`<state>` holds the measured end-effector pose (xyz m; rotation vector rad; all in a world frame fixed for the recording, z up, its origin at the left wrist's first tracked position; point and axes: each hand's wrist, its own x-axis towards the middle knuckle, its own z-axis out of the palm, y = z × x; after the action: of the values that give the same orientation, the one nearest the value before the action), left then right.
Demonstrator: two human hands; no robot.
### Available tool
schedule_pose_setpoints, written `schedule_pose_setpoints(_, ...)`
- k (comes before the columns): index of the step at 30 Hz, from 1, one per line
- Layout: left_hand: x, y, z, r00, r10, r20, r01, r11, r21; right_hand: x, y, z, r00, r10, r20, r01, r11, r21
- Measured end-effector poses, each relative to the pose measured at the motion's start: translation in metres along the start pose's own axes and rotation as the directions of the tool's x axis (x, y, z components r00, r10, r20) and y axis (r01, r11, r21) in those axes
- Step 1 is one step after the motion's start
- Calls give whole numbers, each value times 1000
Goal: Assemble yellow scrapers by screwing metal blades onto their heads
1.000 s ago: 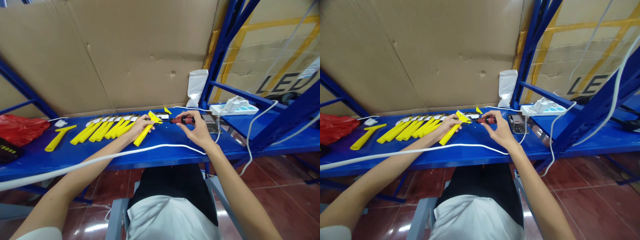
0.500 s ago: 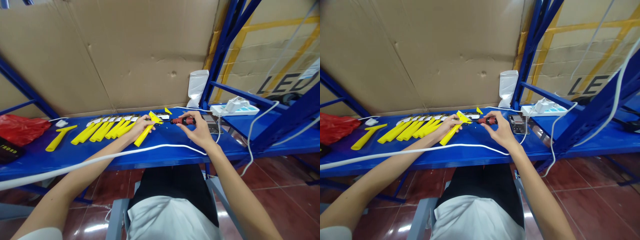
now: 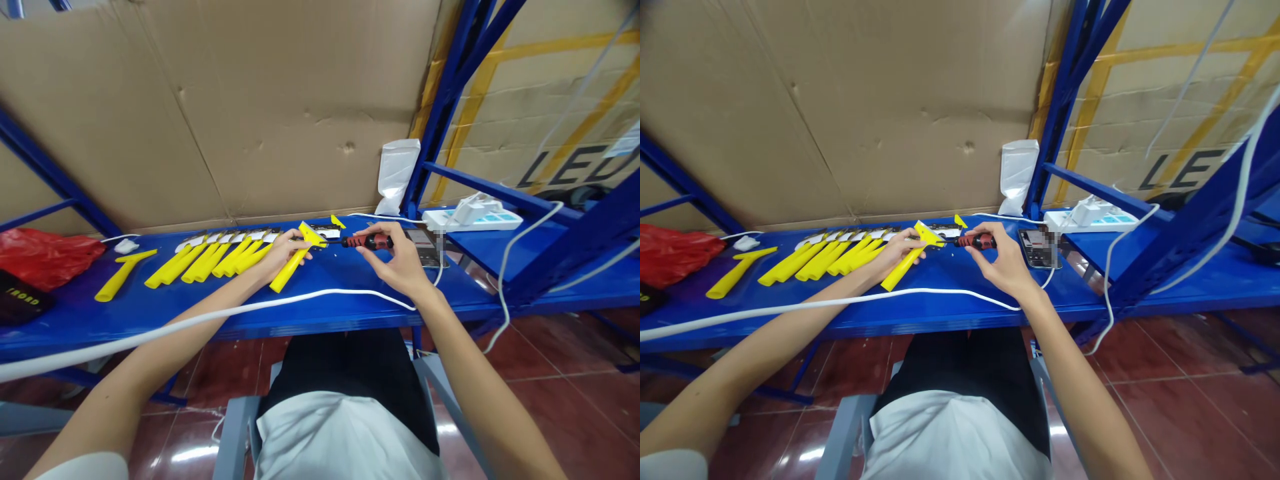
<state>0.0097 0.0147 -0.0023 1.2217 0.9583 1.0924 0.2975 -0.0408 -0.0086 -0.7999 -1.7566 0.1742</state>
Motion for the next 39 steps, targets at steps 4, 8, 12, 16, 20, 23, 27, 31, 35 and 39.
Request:
schedule_pose_setpoints(4,-1,1,1,1000,-16,6,16,1000,4,1,0,-1,999,22,-37,-23,999,-31)
schedule_pose_setpoints(8,0,0,-1,1000,-3,4,3,1000,-2,2,-4,-3,999,33,27,-34,999,41)
schedule_pose_setpoints(12,4,-4,-4,1000,2,-22,-2,1000,-13,1,-4,-2,996,21,86,-27,997,67)
schedule_pose_setpoints(16,4,-5,-6,1000,19,4,-19,1000,-9,2,0,-1,999,7,44,-7,1000,-10)
schedule_pose_setpoints(20,0,-3,-5,999,29,29,-28,1000,-13,3,1,-2,1000,10,-13,-11,997,-79)
schedule_pose_setpoints(23,-1,-1,-5,999,24,23,-23,1000,-2,3,-1,-3,999,36,4,-36,998,-44)
schedule_pose_setpoints(27,-1,0,-4,1000,10,-3,-10,1000,-9,3,-4,-4,996,7,90,-7,1000,-1)
schedule_pose_setpoints(31,0,-2,-4,999,31,-14,-32,999,-38,2,-1,-3,997,-32,75,36,998,-46)
schedule_pose_setpoints(35,1,-5,-6,999,36,15,-36,999,-37,2,5,0,1000,-24,-19,22,993,-118)
schedule_pose_setpoints(39,1,-6,-6,999,34,23,-33,999,-29,3,3,-1,1000,3,-20,-5,996,-85)
